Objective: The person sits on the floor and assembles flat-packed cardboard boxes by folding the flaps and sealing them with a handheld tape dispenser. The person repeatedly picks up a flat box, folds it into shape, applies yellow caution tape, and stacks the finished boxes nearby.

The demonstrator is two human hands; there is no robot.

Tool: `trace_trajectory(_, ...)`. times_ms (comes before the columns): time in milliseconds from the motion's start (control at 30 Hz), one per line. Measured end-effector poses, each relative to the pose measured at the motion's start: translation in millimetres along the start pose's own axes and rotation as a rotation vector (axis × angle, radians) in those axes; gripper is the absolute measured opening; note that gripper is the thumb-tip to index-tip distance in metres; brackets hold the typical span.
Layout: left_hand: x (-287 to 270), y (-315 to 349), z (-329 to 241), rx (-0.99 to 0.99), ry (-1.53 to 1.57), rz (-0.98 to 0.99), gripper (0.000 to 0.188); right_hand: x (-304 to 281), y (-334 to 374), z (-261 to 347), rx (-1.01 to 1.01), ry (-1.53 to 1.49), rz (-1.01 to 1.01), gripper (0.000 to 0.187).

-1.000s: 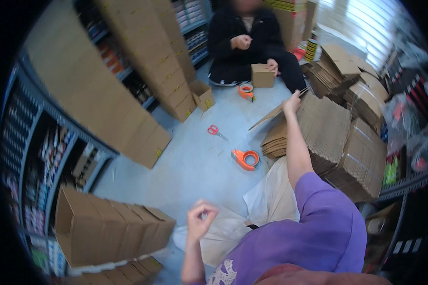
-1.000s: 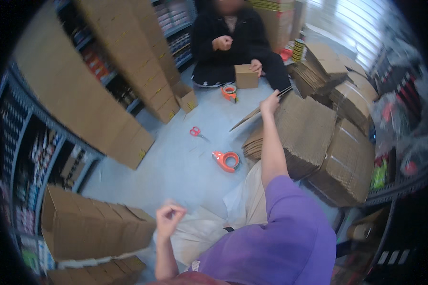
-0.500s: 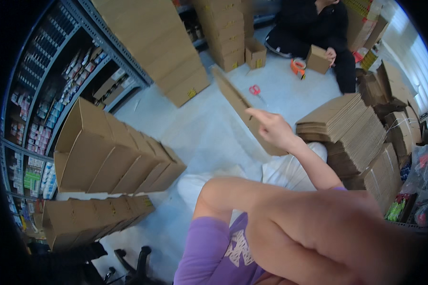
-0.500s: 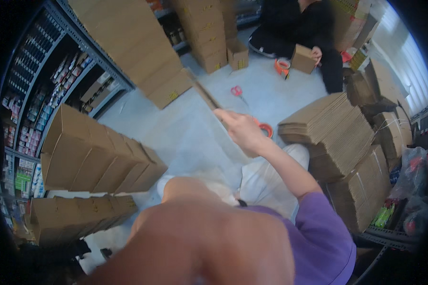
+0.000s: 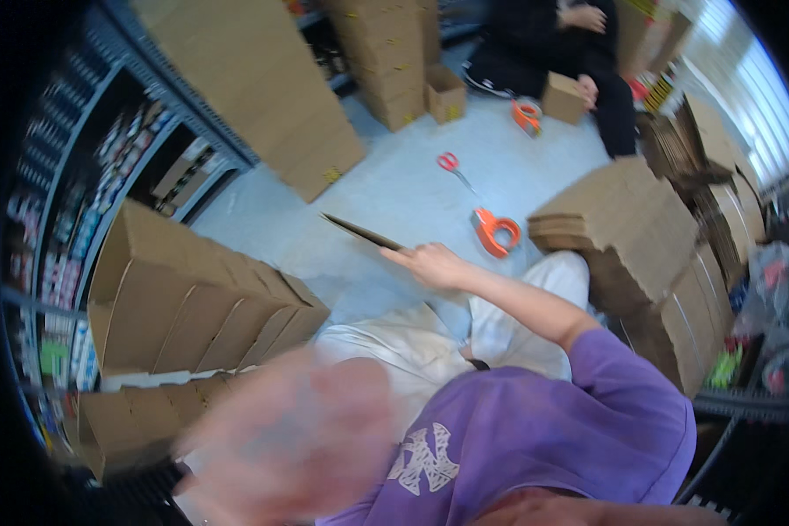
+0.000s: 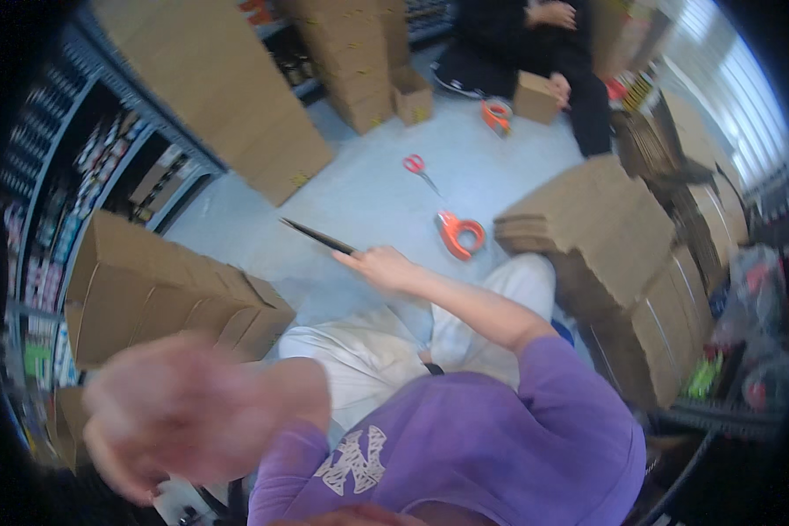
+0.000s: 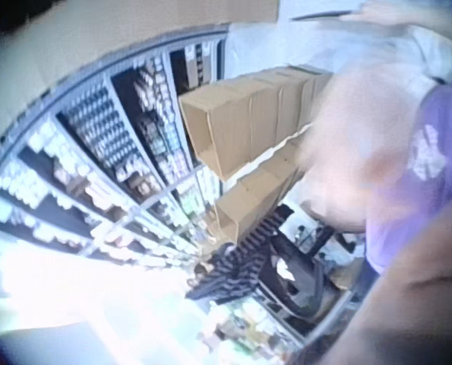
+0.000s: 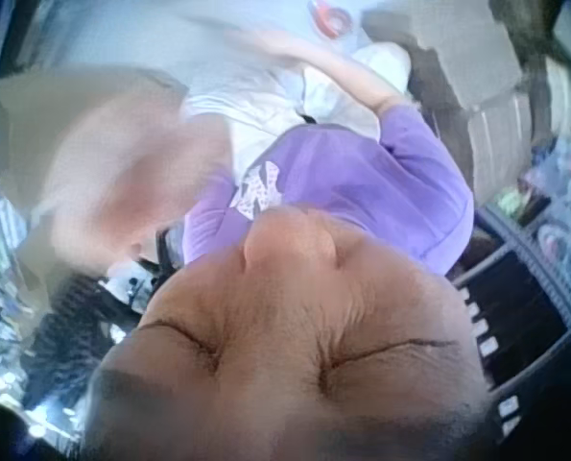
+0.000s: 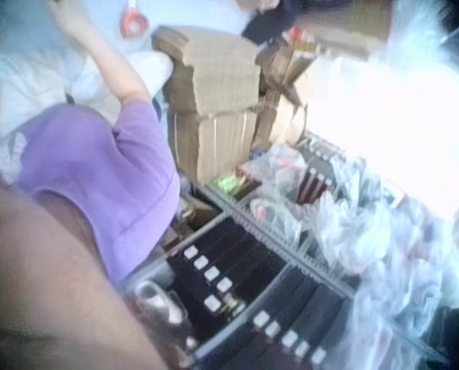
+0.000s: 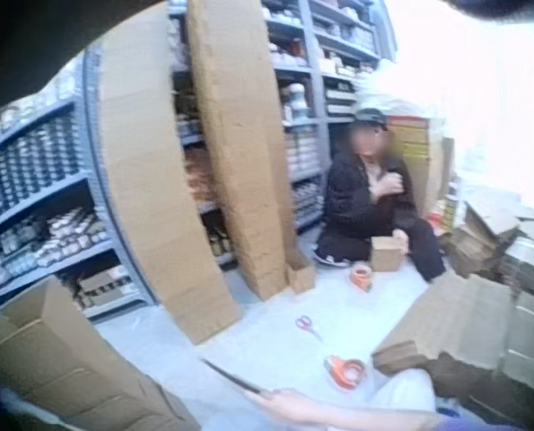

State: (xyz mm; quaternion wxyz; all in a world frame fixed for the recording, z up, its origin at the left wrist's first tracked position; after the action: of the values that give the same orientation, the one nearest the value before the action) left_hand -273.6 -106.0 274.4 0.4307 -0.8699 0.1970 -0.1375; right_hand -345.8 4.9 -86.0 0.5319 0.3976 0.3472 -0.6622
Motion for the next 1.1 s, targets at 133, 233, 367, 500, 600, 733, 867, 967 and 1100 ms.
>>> trace_trajectory(133,6,-2,-55,-0.036,-0.558,0.197,0.037,-18,-39,14,-0.038,-0.027,-0.031,0.08)
trace_trajectory(233,-2,0,-65,-0.051,-0.821,0.318,0.042,-5,-32,11,0.013,-0.018,-0.015,0.082)
trace_trajectory(367,-3,1,-69,-0.033,-1.0,0.41,0.049,-12,-32,9,-0.03,-0.005,0.029,0.084)
trace_trajectory(500,-3,7,-73,-0.018,-1.114,0.445,0.056,-12,-32,20,-0.13,0.021,0.072,0.087)
trace_trajectory(600,-3,9,-75,-0.006,-1.159,0.462,0.061,-8,-30,21,-0.152,0.016,0.122,0.088)
trace_trajectory(733,-15,8,-63,0.015,-1.216,0.479,0.068,-4,-28,-3,-0.091,-0.005,0.033,0.089)
trace_trajectory(867,-21,15,-58,0.012,-1.303,0.483,0.074,-16,-30,16,-0.068,-0.061,-0.005,0.077)
trace_trajectory(967,-23,25,-62,0.003,-1.362,0.446,0.08,-14,-40,24,-0.093,-0.013,-0.002,0.06)
trace_trajectory(1100,-32,36,-63,0.074,-1.389,0.275,0.087,25,-39,3,0.071,-0.012,0.017,0.035)
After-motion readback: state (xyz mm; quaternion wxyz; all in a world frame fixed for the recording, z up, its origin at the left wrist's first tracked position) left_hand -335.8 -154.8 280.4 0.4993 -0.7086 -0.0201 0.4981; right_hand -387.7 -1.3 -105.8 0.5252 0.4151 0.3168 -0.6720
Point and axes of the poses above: each hand's wrist, its own y-axis away from the middle knuckle, its own x-axis out of the palm, z = x × y, the point moved 8 cm from there along -y, towards the middle knuckle, and after that the axes turned 4 degrees about -y, right-handed, at the moved point
